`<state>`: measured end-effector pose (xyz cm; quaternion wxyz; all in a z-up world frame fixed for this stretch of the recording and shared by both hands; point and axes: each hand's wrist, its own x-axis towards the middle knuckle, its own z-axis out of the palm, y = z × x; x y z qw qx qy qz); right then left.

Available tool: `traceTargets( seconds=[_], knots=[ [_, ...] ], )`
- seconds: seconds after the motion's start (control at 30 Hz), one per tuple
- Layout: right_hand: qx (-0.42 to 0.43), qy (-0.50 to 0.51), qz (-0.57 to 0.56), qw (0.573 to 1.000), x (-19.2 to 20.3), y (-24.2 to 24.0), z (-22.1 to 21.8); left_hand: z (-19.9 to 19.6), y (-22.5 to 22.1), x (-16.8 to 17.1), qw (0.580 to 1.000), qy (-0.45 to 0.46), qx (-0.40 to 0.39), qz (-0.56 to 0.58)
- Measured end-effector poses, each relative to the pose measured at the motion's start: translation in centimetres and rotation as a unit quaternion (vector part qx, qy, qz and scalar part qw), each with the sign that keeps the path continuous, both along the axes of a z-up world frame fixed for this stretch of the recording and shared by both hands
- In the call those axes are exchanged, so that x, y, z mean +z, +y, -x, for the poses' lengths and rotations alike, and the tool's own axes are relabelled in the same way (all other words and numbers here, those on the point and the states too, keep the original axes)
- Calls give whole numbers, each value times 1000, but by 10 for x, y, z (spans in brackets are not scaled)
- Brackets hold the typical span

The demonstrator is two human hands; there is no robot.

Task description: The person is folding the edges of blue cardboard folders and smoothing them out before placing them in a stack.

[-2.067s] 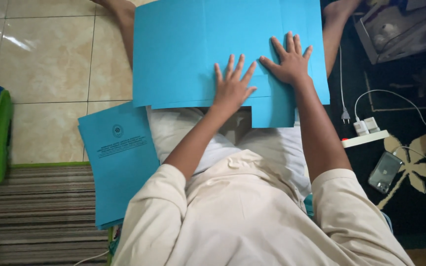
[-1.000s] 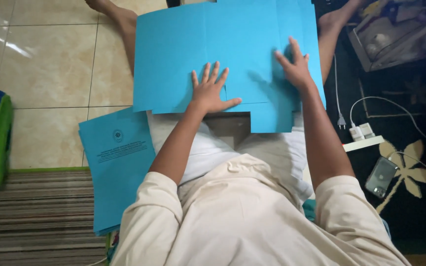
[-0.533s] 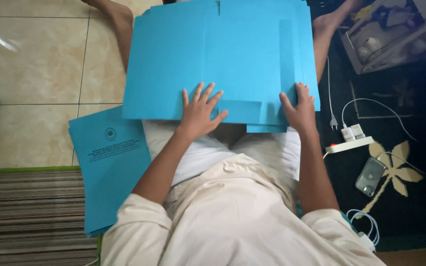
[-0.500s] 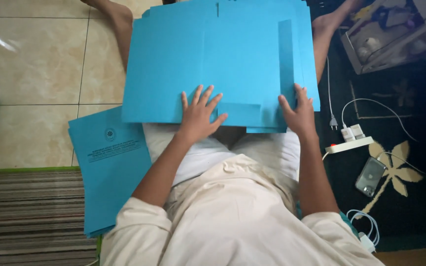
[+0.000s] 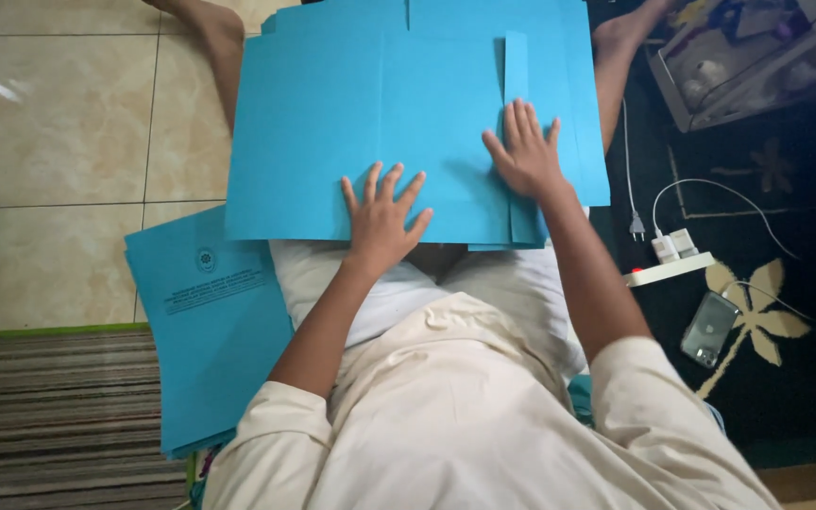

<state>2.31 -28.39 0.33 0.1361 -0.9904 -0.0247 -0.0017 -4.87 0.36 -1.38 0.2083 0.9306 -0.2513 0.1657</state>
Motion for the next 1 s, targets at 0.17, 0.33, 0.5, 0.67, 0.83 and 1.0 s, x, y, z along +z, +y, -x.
traceTargets(
  seconds=[0.17,0.33,0.5,0.67,0.83,1.0],
  knots=[
    [-21,60,-9,998,13,-1,-77,0,-1,0,999,19,26,-42],
    [-34,59,-22,997,25,1,-116,-2,-2,-1,998,13,26,-49],
    [-9,33,-6,999,12,-13,-115,-1,-3,3,998,-2,33,-46],
    [41,4,-12,999,11,-13,-56,0,-3,8,997,29,34,-58],
    [39,25,-19,999,22,-4,22,-3,-2,13,995,54,23,-76],
    [47,-59,1,997,9,5,95,-6,1,19,996,81,-10,-47]
  ],
)
